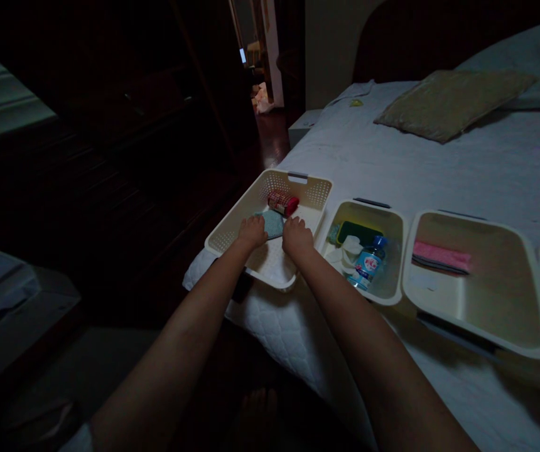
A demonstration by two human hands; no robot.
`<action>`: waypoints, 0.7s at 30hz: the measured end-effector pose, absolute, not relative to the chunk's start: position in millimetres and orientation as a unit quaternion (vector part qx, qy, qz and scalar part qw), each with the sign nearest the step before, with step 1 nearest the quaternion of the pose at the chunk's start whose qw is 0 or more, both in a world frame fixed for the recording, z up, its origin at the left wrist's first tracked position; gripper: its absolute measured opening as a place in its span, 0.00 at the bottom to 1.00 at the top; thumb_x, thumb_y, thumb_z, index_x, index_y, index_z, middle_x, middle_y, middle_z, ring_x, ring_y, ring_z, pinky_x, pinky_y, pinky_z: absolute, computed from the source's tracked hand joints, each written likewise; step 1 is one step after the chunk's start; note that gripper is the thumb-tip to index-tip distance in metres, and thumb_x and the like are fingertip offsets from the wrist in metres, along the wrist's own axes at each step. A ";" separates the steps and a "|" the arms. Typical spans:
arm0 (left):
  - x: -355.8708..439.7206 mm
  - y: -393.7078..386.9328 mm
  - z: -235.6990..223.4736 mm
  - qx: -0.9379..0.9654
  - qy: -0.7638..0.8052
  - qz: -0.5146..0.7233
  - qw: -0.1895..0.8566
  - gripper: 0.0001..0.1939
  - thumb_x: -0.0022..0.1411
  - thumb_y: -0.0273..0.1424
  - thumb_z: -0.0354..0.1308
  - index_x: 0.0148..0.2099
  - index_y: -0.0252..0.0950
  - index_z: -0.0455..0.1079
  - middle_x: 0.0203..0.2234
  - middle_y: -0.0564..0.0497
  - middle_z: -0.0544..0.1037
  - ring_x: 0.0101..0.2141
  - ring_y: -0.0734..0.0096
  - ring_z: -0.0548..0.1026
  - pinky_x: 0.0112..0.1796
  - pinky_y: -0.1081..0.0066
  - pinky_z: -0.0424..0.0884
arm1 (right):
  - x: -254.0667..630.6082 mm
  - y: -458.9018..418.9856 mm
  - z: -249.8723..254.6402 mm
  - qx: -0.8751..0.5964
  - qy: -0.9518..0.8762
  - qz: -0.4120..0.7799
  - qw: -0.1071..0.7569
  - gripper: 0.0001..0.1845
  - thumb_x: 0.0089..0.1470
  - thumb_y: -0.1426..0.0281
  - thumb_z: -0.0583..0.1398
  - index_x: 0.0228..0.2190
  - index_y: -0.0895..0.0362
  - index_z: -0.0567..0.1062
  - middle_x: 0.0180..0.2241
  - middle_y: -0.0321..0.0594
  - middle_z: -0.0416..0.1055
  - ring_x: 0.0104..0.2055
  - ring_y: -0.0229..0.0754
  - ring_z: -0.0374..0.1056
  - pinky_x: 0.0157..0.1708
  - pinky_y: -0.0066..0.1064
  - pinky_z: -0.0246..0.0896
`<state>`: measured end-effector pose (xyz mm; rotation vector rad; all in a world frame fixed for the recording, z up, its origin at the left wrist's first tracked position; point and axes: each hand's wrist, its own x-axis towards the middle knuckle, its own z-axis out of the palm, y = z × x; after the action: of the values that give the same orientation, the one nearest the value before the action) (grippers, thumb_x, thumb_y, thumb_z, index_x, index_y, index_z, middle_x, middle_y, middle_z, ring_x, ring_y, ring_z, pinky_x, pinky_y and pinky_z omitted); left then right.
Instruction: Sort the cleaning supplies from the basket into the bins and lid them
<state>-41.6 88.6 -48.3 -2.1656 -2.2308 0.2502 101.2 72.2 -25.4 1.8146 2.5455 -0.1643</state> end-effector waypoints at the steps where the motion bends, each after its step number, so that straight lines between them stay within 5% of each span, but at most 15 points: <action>1: -41.3 89.6 -50.4 -0.693 -0.717 0.079 0.006 0.25 0.64 0.30 0.46 0.62 0.25 0.55 0.58 0.34 0.65 0.59 0.55 0.63 0.59 0.57 0.55 | 101.4 71.5 -25.3 0.580 0.813 -0.047 0.009 0.25 0.59 0.76 0.46 0.57 0.70 0.61 0.55 0.66 0.61 0.55 0.53 0.62 0.46 0.39 0.65; 21: -70.0 91.7 -66.1 -0.653 -0.710 0.158 -0.209 0.20 0.61 0.28 0.53 0.56 0.30 0.65 0.54 0.38 0.72 0.53 0.61 0.73 0.49 0.68 0.70 | 57.4 134.2 -68.4 0.434 0.888 -0.064 0.138 0.20 0.60 0.77 0.48 0.47 0.65 0.74 0.47 0.56 0.74 0.50 0.49 0.71 0.45 0.37 0.67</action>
<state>-70.0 91.7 -66.1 -2.3797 -2.5884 0.5745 57.4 134.2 -68.4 1.2549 2.5694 -0.1852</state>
